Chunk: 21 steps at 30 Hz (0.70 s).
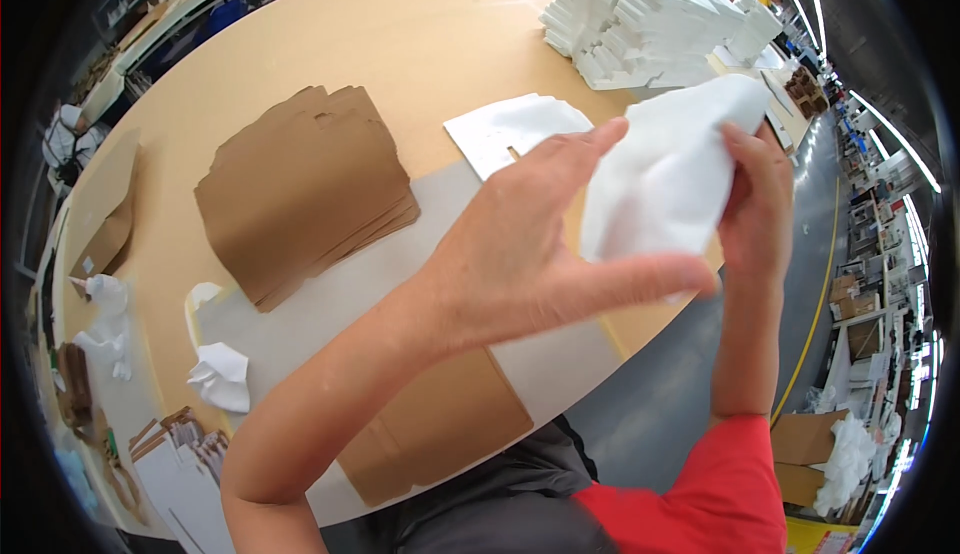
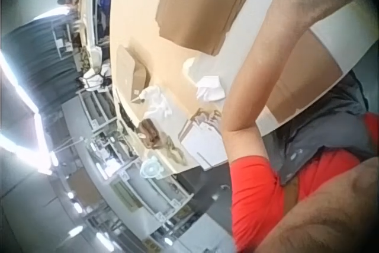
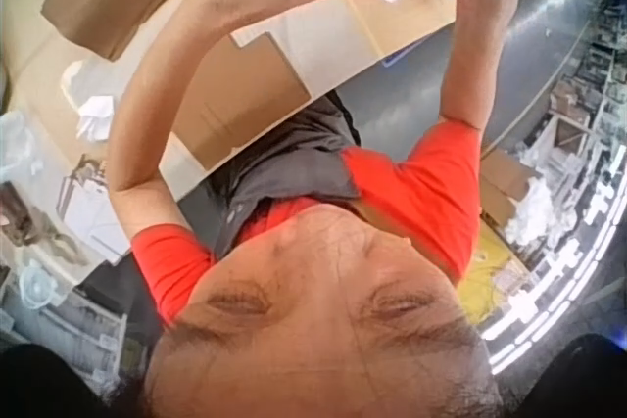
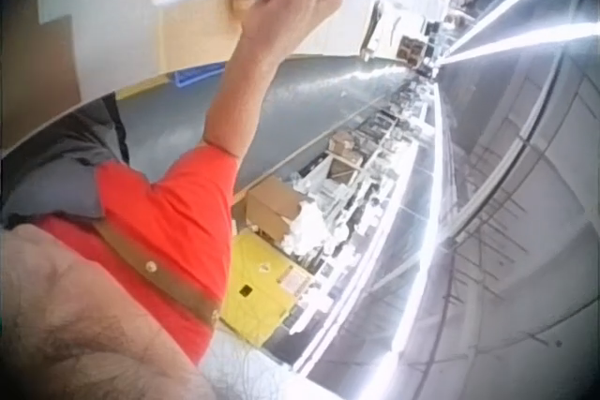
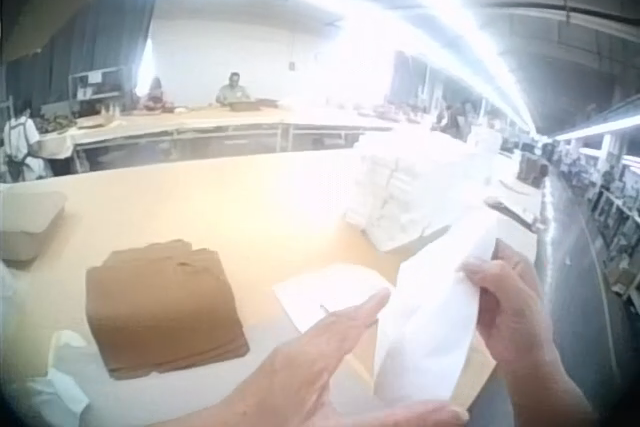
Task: Applying glue and white lining material to leather or cardboard components.
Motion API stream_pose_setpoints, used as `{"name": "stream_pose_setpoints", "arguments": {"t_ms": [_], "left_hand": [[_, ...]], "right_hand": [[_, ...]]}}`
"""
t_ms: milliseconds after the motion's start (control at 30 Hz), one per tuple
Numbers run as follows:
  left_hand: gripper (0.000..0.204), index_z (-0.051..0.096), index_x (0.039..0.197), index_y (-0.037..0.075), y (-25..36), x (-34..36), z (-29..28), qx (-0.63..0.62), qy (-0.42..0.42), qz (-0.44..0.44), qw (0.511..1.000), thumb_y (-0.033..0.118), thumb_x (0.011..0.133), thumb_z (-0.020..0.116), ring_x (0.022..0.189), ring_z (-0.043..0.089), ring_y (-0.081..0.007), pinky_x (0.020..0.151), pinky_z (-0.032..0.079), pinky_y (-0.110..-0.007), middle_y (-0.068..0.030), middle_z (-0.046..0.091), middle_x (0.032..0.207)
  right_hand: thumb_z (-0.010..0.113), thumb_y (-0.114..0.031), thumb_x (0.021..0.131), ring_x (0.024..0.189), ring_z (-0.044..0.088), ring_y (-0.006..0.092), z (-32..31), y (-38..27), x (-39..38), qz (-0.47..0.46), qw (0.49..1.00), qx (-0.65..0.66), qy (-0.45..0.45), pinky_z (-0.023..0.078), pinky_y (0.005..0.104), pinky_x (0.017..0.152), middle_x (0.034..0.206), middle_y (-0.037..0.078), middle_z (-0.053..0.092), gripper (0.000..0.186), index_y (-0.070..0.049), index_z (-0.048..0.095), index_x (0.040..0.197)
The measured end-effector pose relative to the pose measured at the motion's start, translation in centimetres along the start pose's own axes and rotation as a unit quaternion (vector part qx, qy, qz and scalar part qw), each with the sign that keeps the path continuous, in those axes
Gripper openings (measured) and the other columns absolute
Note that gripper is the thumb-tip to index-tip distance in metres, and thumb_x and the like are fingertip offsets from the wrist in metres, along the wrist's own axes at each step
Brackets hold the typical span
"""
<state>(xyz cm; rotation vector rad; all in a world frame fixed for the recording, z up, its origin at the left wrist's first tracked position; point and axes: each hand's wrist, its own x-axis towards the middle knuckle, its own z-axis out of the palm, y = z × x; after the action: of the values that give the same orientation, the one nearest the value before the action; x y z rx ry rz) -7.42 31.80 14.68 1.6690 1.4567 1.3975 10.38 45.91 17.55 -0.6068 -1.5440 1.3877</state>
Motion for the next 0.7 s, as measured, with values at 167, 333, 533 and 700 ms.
{"name": "stream_pose_setpoints", "arguments": {"t_ms": [167, 333, 533, 700], "left_hand": [[0.080, 0.044, 0.144, -0.004, 4.2, -2.9, 0.2, 0.118, 0.016, 0.001, 0.993, 0.035, 0.083, 0.078, 0.115, 0.064, -0.0318, 0.097, 0.049, -0.038, -0.0240, 0.063, 0.124], [0.047, 0.050, 0.137, -0.004, 5.8, -4.7, -2.2, 0.288, 0.138, 0.015, 0.948, 0.006, 0.092, 0.059, 0.084, 0.069, -0.0256, 0.076, 0.053, -0.032, -0.0219, 0.069, 0.098], [0.036, 0.054, 0.129, -0.006, 6.9, -9.9, -4.1, 0.010, 0.245, -0.107, 0.964, 0.003, 0.094, 0.052, 0.093, 0.067, -0.0176, 0.083, 0.052, -0.031, -0.0143, 0.069, 0.103], [0.039, 0.054, 0.130, -0.006, 8.0, -16.2, -4.5, -0.206, 0.338, -0.190, 0.899, 0.005, 0.092, 0.055, 0.098, 0.067, -0.0195, 0.090, 0.051, -0.032, -0.0151, 0.068, 0.111]], "right_hand": [[0.067, -0.023, 0.094, 0.076, 0.070, 0.0142, 4.8, -0.6, -2.9, 0.008, 0.996, -0.026, -0.081, 0.059, 0.0258, 0.065, 0.095, 0.011, 0.070, 0.037, 0.004, 0.055, 0.116], [0.064, -0.019, 0.095, 0.099, 0.068, 0.0205, 7.5, -2.6, -5.4, -0.067, 0.980, -0.007, -0.189, 0.057, 0.0335, 0.083, 0.109, 0.012, 0.067, 0.043, 0.001, 0.048, 0.130], [0.073, -0.014, 0.088, 0.133, 0.045, 0.0219, 4.9, 5.2, -9.5, -0.061, 0.998, 0.020, -0.022, 0.044, 0.0363, 0.102, 0.144, 0.016, 0.042, 0.061, -0.003, 0.041, 0.139], [0.074, -0.017, 0.087, 0.137, 0.040, 0.0241, 7.2, 10.4, -14.6, 0.215, 0.948, 0.170, -0.161, 0.035, 0.0398, 0.112, 0.149, 0.019, 0.038, 0.078, 0.001, 0.031, 0.148]]}}
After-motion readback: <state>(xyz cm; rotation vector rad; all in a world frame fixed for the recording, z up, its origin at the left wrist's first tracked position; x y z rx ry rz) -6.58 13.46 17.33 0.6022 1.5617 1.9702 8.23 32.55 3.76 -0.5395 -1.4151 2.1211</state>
